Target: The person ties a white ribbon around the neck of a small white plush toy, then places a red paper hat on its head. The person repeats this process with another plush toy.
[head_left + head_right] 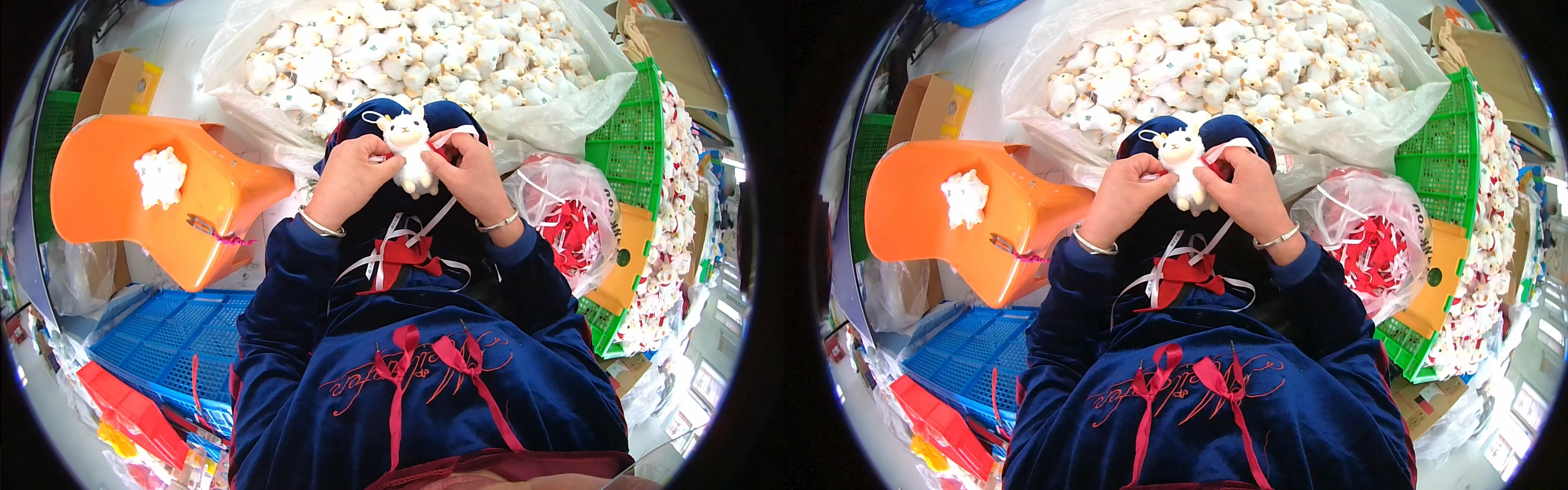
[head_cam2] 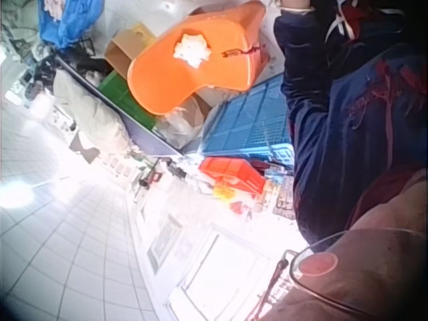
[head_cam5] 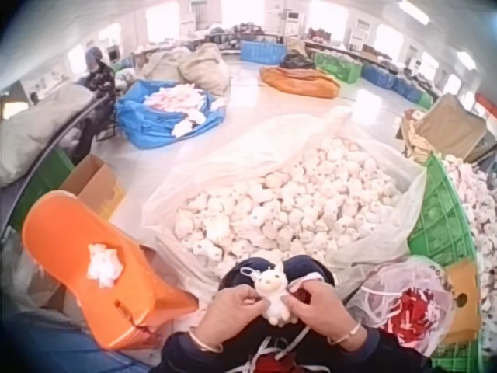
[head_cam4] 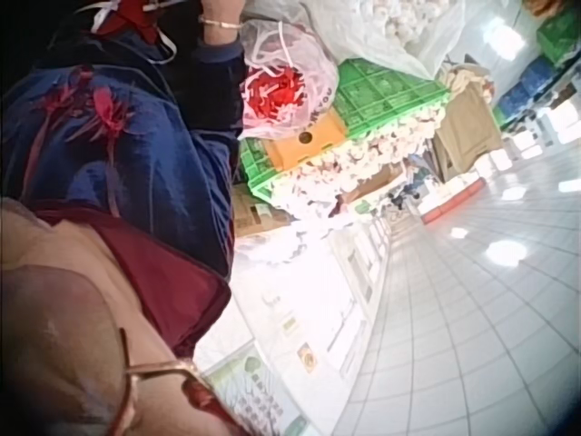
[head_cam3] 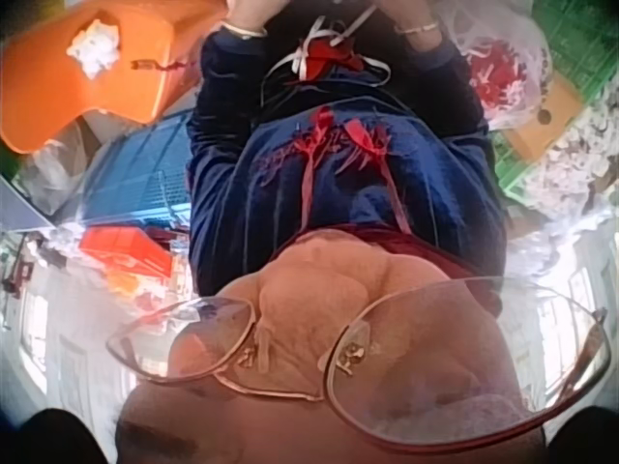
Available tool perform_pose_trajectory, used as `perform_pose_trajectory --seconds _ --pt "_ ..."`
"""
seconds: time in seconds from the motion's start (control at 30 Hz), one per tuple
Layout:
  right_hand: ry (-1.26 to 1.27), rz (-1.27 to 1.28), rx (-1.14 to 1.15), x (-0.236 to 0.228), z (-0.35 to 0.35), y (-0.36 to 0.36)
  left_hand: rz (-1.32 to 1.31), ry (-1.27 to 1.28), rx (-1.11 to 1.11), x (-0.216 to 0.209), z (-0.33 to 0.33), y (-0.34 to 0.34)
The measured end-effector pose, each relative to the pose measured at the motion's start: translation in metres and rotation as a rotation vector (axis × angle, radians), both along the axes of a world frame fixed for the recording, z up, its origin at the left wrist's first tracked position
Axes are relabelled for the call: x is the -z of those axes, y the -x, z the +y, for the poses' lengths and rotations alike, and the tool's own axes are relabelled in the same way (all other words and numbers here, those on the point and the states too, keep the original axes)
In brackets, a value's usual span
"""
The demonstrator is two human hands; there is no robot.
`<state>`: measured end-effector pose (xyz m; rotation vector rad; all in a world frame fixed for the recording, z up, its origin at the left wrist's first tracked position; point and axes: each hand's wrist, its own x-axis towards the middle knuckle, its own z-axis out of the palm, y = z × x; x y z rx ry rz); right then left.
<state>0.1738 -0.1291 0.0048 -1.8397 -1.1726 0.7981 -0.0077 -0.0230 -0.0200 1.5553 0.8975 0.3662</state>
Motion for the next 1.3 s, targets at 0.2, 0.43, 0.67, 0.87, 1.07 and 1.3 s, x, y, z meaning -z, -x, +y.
perform_pose_trajectory --seconds 0.2,0.43,0.67,0.87,1.07,1.3 --pt "-0.074 -0.041 0.021 0.006 -0.001 0.004 -0.066 -0.084 -0.103 0.004 -0.015 -0.004" --pt "-0.162 -0.153 -0.018 0.004 0.000 -0.001 -0.076 -0.156 -0.116 -0.007 -0.018 -0.015" --pt "-0.328 -0.177 -0.014 0.007 0.005 0.005 -0.067 -0.179 -0.095 -0.009 -0.012 -0.017" --pt "-0.330 -0.097 -0.094 0.013 0.008 0.005 0.107 -0.283 -0.097 -0.015 -0.007 -0.011" --pt "-0.356 -0.132 -0.172 0.013 0.009 -0.001 -0.142 -0.019 -0.132 -0.005 -0.005 -0.010" --pt "-0.340 -0.032 -0.193 0.010 0.009 -0.002 -0.139 0.119 -0.114 -0.011 -0.001 -0.015"
